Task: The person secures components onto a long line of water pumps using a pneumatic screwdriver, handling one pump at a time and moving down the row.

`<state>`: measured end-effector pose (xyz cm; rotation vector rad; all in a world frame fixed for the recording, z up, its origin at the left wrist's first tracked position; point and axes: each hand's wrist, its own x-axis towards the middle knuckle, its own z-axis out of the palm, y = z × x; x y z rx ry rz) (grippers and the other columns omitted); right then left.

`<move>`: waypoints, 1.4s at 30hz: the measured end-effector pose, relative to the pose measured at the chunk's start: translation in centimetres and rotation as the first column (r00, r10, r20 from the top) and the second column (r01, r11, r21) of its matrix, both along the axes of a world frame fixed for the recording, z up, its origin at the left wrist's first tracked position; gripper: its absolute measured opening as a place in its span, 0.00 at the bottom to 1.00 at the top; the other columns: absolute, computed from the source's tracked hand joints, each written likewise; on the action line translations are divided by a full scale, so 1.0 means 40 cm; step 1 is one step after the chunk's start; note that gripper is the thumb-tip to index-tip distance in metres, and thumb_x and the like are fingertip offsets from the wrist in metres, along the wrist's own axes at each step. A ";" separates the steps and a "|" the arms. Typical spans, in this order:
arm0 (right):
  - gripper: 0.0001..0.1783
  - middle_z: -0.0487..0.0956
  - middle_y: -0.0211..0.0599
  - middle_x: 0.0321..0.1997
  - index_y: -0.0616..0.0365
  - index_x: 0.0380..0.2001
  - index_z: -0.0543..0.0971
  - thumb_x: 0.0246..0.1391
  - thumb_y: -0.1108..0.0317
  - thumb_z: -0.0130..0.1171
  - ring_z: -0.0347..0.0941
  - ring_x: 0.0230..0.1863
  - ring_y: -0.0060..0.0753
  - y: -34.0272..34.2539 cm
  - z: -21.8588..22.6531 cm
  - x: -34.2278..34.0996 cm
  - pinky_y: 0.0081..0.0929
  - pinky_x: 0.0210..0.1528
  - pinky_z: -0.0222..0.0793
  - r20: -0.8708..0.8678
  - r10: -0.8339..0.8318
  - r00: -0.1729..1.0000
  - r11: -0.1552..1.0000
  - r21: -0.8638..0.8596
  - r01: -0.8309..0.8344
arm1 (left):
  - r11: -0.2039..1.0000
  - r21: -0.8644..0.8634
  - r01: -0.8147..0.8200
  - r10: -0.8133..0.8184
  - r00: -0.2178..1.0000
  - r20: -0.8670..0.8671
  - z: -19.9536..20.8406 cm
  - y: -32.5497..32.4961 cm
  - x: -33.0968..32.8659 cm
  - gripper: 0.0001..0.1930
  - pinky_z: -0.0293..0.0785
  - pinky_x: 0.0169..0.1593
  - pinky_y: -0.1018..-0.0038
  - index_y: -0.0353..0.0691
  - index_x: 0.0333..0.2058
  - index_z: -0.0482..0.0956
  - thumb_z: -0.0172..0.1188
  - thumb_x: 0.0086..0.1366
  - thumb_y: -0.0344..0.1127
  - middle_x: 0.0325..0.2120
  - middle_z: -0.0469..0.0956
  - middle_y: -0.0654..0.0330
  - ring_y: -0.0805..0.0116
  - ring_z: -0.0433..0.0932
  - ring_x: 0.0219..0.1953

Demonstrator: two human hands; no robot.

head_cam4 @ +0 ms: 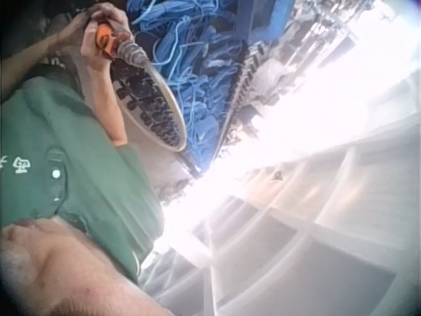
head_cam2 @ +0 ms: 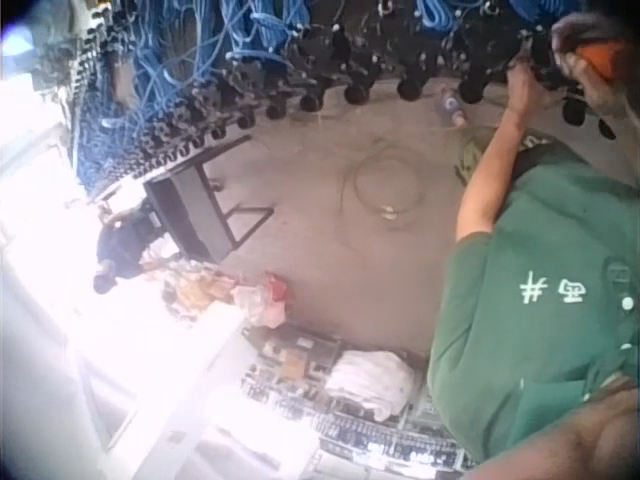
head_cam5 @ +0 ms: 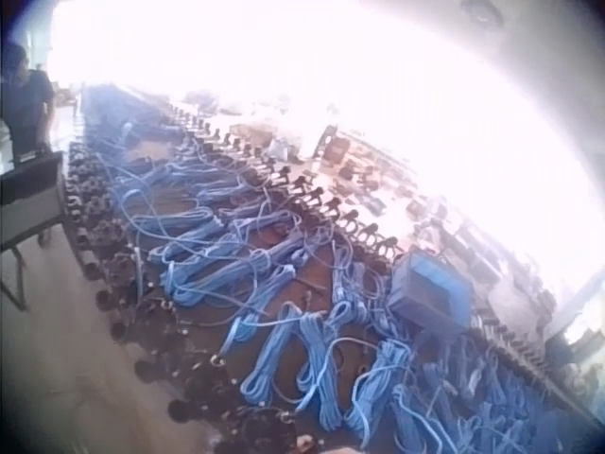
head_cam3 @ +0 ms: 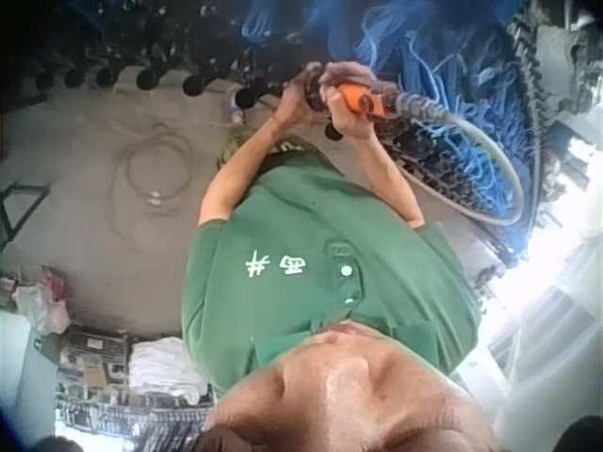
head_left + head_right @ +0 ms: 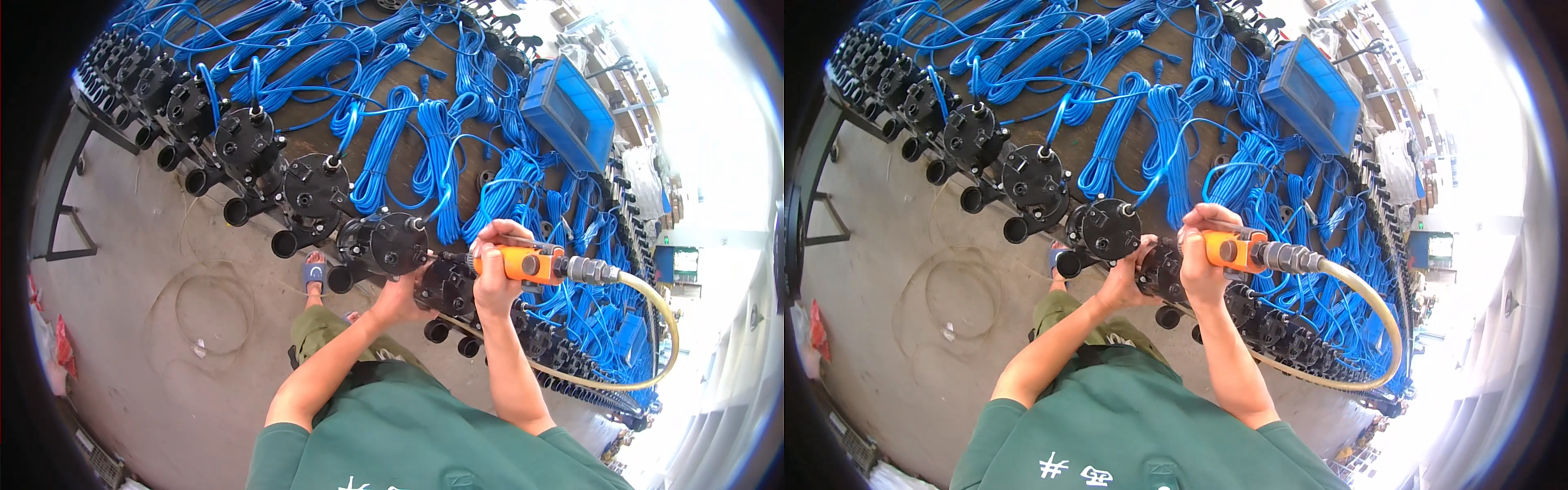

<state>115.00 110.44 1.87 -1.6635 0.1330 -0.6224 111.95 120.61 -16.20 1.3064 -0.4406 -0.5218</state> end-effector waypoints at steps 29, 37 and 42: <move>0.14 0.81 0.36 0.36 0.63 0.42 0.78 0.50 0.80 0.56 0.76 0.32 0.19 -0.199 0.090 -0.159 0.19 0.35 0.72 0.275 -0.201 0.940 0.977 0.124 0.173 | 0.855 0.292 -0.428 0.254 0.837 0.485 0.040 -0.069 -0.095 0.40 0.75 0.56 0.62 0.34 0.57 0.67 0.75 0.43 0.30 0.52 0.75 0.47 0.54 0.77 0.54; 0.09 0.81 0.32 0.28 0.64 0.32 0.80 0.45 0.80 0.58 0.77 0.30 0.21 -0.210 -0.005 -0.132 0.21 0.35 0.74 0.160 -0.061 0.985 0.991 0.126 0.040 | 0.800 0.536 -0.268 0.203 0.963 0.178 0.057 -0.082 -0.106 0.39 0.76 0.47 0.66 0.29 0.53 0.66 0.79 0.46 0.36 0.42 0.78 0.51 0.61 0.79 0.41; 0.20 0.83 0.38 0.38 0.64 0.45 0.80 0.46 0.82 0.57 0.80 0.37 0.25 -0.208 0.022 -0.138 0.22 0.38 0.76 0.306 0.034 0.951 0.999 -0.003 -0.035 | 0.641 0.562 -0.523 0.344 0.850 0.399 0.044 -0.068 -0.188 0.36 0.72 0.51 0.64 0.29 0.55 0.63 0.74 0.51 0.32 0.46 0.71 0.48 0.57 0.74 0.45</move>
